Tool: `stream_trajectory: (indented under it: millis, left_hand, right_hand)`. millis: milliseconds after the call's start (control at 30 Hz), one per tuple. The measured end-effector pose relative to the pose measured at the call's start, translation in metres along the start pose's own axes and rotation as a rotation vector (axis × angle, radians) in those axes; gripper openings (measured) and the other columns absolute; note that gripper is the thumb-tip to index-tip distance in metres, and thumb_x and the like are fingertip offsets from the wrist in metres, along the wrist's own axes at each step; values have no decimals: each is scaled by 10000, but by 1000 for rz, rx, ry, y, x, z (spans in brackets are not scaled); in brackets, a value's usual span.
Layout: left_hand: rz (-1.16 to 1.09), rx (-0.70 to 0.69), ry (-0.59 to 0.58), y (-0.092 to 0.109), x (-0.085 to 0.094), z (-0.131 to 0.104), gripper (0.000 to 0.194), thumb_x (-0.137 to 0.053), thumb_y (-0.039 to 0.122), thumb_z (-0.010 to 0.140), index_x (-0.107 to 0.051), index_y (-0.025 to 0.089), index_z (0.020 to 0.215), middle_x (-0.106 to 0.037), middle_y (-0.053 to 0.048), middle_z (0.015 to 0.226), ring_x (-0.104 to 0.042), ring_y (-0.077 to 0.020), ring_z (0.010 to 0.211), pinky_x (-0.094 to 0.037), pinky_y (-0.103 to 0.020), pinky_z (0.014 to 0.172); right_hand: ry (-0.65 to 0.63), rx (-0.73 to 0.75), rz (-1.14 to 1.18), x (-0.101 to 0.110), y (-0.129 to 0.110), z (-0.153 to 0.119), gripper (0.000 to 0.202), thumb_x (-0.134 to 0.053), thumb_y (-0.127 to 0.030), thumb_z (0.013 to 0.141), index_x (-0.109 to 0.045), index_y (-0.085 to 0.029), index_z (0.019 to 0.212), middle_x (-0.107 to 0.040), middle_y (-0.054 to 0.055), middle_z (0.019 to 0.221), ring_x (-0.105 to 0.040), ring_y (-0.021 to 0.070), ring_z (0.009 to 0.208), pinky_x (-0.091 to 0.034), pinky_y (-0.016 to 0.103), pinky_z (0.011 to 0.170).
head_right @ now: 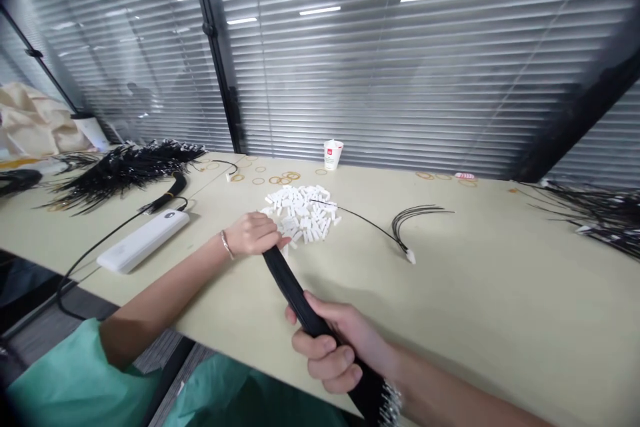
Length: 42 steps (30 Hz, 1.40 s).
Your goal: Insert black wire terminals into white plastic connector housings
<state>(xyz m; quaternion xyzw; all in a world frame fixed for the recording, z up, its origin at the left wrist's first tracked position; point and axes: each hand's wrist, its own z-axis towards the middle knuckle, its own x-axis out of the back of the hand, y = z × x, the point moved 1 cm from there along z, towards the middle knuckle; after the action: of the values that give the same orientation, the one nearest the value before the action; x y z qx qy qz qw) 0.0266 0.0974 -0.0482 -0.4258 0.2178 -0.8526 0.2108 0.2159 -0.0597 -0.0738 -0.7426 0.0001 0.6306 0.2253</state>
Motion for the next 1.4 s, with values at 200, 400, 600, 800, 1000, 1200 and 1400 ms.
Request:
stream_trajectory:
  millis: [200,400,600,800,1000,1200,1400]
  left_hand:
    - [-47,28,-20,-17,-9,-18,295,-505,269,887,-488,155,615,-485,39,539,-478,-103,532,-383,-242,539]
    - [-113,92,-84,-25,-14,-31,295,-510,287,886,-507,142,628,-497,32,588,-518,-116,636,-443,-281,658]
    - [-176,207,-123,-29,-20,-44,229,-512,321,888,-579,127,786,-583,0,733,-571,-123,711,-489,-308,702]
    - [-122,644,-32,-58,-15,-87,247,-498,305,899,-556,151,1083,-585,-77,1078,-590,-168,903,-514,-362,785]
    - [-136,1071,-94,-69,-23,-101,280,-509,318,892,-550,146,1109,-574,-76,1112,-586,-196,944,-512,-381,804]
    - [-227,1333,-232,-77,-30,-95,302,-521,326,884,-546,133,1115,-575,-73,1106,-587,-209,949,-513,-389,800]
    - [-319,1494,-313,-144,-44,-61,309,-523,326,883,-540,134,1125,-570,-80,1120,-583,-210,964,-508,-399,813]
  right_hand:
    - [-19,-14,42,0,0,0,243,-397,-432,917,-432,-193,951,-300,-72,566,-161,13,353,-157,97,293]
    - [-66,-4,62,2,0,2,249,-332,-424,942,-414,-192,979,-307,-73,570,-150,13,346,-171,97,287]
    - [-96,-23,108,6,1,3,247,-356,-424,935,-419,-189,975,-307,-77,561,-147,9,340,-159,88,281]
    - [-38,-142,43,-9,22,-10,297,-368,-500,907,-453,-216,914,-332,-68,561,-155,13,338,-147,96,291]
    - [-31,-122,22,-5,20,-14,307,-384,-535,886,-428,-235,930,-346,-66,574,-175,15,340,-166,94,288]
    - [-45,-57,-4,2,9,-12,366,-382,-589,865,-421,-233,938,-333,-68,582,-178,9,345,-182,100,299]
    - [29,-5,-37,-7,7,-12,284,-463,-497,872,-427,-219,915,-308,-76,566,-167,6,353,-158,94,300]
